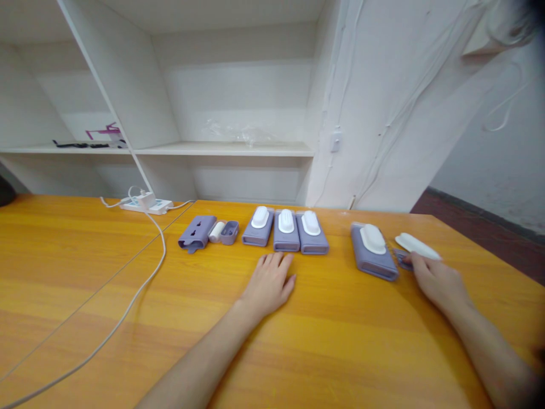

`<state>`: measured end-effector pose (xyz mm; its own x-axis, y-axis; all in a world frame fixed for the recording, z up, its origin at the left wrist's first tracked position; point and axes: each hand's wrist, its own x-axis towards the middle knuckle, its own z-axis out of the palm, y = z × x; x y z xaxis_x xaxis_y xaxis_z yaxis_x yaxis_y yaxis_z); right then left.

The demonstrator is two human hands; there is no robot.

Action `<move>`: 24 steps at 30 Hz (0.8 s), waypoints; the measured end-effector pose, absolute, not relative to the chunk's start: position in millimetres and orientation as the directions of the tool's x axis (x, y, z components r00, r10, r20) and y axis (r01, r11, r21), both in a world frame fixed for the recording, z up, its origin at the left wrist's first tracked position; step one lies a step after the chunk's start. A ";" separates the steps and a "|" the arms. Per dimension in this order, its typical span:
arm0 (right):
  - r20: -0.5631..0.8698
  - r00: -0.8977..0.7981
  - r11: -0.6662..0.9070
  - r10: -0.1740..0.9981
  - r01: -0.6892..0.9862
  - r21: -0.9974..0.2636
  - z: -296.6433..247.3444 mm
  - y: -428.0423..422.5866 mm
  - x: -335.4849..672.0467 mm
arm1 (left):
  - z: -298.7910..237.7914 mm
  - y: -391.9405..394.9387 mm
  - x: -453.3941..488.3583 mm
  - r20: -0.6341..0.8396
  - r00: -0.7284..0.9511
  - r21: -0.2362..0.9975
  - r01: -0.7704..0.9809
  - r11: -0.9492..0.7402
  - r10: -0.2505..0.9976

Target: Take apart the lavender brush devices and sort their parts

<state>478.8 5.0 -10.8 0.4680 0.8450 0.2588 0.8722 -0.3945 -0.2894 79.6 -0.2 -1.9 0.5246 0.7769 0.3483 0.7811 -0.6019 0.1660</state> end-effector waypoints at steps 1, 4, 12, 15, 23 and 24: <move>0.219 0.462 -0.391 0.860 0.870 -0.302 -10.1 6.1 478.0 | -1.9 -0.1 79.5 0.348 0.525 0.166 0.781 -0.602 0.777; 0.123 0.452 -0.394 0.884 0.859 -0.327 -7.3 7.5 473.2 | -1.7 -0.1 79.2 0.347 0.525 0.164 0.782 -0.602 0.777; 0.187 0.552 -0.518 0.812 0.831 -0.204 -11.1 3.7 478.6 | 0.2 -0.2 80.2 0.334 0.525 0.168 0.784 -0.598 0.783; 0.168 0.604 -0.580 0.779 0.796 -0.172 -17.6 5.3 485.3 | 0.8 -0.3 80.2 0.324 0.528 0.168 0.784 -0.597 0.785; 0.191 0.639 -0.600 0.745 0.768 -0.225 -24.2 9.5 480.2 | 0.5 -0.7 80.0 0.323 0.526 0.166 0.787 -0.594 0.787; 0.185 0.639 -0.601 0.746 0.767 -0.226 -24.1 9.5 479.4 | 0.4 -0.8 80.1 0.322 0.526 0.166 0.787 -0.594 0.787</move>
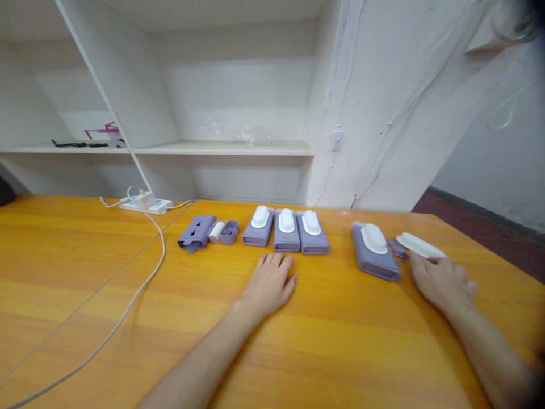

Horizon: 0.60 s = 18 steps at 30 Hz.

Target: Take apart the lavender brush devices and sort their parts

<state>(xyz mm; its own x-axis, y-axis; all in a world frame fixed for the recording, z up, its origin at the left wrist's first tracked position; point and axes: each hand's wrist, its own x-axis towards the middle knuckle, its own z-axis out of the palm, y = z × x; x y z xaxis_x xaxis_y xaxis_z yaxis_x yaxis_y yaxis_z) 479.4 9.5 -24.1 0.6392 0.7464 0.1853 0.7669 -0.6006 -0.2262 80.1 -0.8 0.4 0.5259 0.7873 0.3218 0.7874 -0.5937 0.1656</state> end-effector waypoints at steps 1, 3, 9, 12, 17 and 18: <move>0.180 0.633 -0.595 0.753 0.772 -0.224 -23.8 9.2 479.1 | 0.3 -0.9 80.2 0.322 0.525 0.166 0.788 -0.592 0.788; 0.202 0.626 -0.586 0.753 0.778 -0.225 -23.0 8.1 480.3 | 0.2 -1.1 80.3 0.320 0.524 0.166 0.789 -0.591 0.789; 0.485 0.578 -0.534 0.657 0.810 -0.242 -23.1 11.1 498.0 | 0.6 -0.3 80.1 0.328 0.528 0.166 0.784 -0.598 0.783; 0.432 0.494 -0.464 0.755 0.867 -0.181 -27.2 16.7 509.5 | 0.5 -0.3 80.1 0.332 0.529 0.166 0.783 -0.600 0.781; 0.351 0.621 -0.598 0.701 0.780 -0.184 -32.8 19.3 518.1 | -0.4 -0.8 80.7 0.331 0.531 0.160 0.783 -0.601 0.780; 0.363 0.635 -0.624 0.682 0.764 -0.166 -32.8 19.3 518.1 | -0.4 -0.7 80.7 0.331 0.529 0.160 0.784 -0.599 0.781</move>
<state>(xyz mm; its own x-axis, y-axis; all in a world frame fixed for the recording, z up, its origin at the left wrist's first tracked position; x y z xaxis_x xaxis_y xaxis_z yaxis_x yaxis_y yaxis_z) 518.1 19.3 -32.8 0.6354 0.6817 0.3627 0.7638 -0.6237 -0.1660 80.7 -0.7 -0.4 0.5292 0.7812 0.3311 0.7844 -0.5992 0.1603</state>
